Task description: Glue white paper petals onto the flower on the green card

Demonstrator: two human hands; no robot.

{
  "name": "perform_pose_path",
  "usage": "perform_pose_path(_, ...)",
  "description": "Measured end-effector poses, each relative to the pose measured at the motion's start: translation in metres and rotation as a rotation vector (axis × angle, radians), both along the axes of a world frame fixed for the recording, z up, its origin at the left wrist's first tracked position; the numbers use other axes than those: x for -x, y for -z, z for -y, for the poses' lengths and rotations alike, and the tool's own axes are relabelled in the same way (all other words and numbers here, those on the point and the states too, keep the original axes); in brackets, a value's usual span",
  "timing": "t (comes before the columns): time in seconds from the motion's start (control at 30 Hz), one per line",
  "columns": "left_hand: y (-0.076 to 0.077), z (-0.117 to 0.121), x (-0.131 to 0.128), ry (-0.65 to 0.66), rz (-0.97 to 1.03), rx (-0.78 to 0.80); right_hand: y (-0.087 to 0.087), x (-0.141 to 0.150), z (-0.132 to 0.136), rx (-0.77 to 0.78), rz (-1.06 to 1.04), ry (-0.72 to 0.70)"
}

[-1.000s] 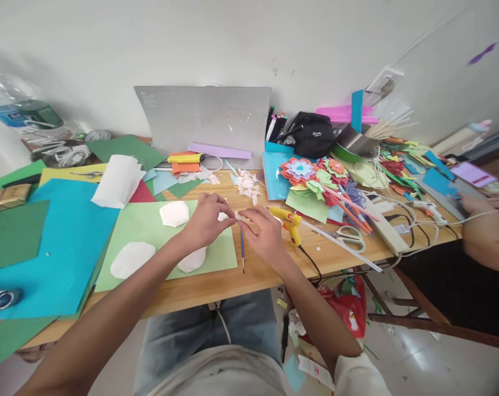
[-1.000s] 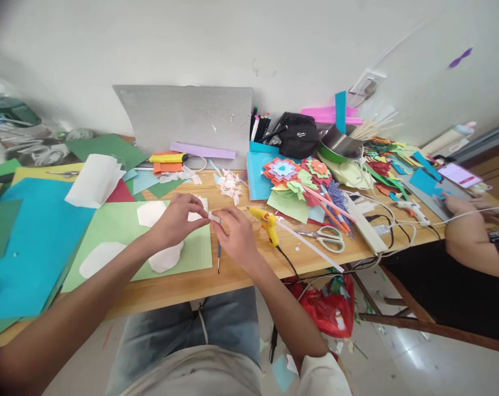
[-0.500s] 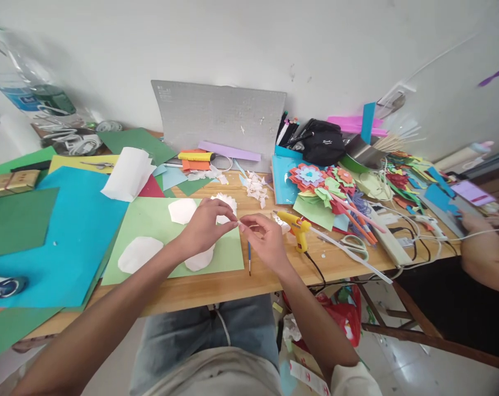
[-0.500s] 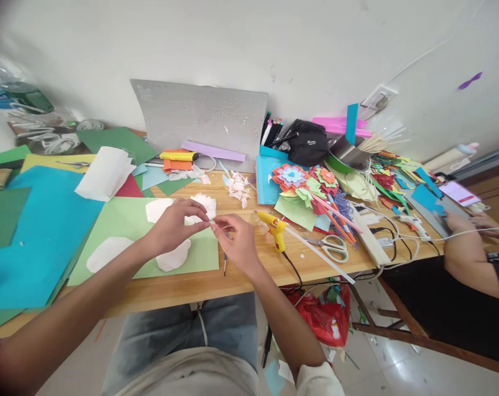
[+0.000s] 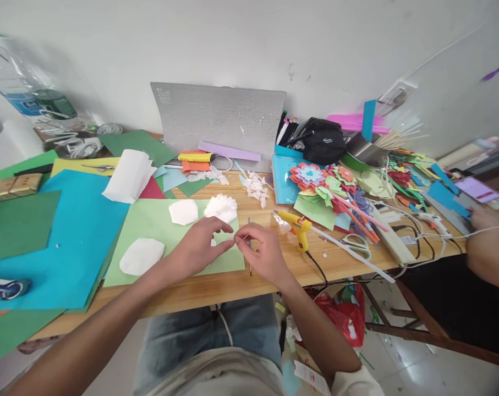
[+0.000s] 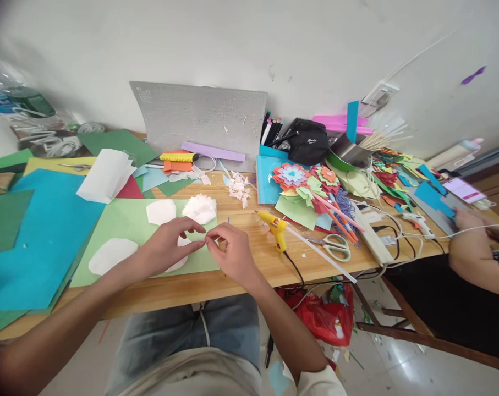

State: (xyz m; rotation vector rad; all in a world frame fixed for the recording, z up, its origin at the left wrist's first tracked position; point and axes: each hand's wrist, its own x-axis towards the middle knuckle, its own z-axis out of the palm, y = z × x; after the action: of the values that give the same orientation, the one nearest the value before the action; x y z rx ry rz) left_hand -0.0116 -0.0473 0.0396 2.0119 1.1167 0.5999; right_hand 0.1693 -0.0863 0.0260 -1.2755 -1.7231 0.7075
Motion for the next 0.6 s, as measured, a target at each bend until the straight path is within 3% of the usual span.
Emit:
perform_pose_path(0.1, 0.003, 0.004, -0.006, -0.058, 0.181, 0.206, 0.004, 0.008, 0.003, 0.083, -0.253, 0.109)
perform_pose_path(0.2, 0.007, 0.007, -0.012, -0.086, 0.290, 0.316, 0.010, 0.017, 0.007, 0.129, -0.406, 0.199)
perform_pose_path(0.37, 0.009, 0.008, -0.011, -0.102, 0.263, 0.319, 0.016, 0.018, 0.010, 0.165, -0.431, 0.233)
perform_pose_path(0.6, 0.007, 0.003, -0.002, -0.026, 0.055, 0.188, 0.008, 0.004, 0.004, 0.269, -0.295, 0.098)
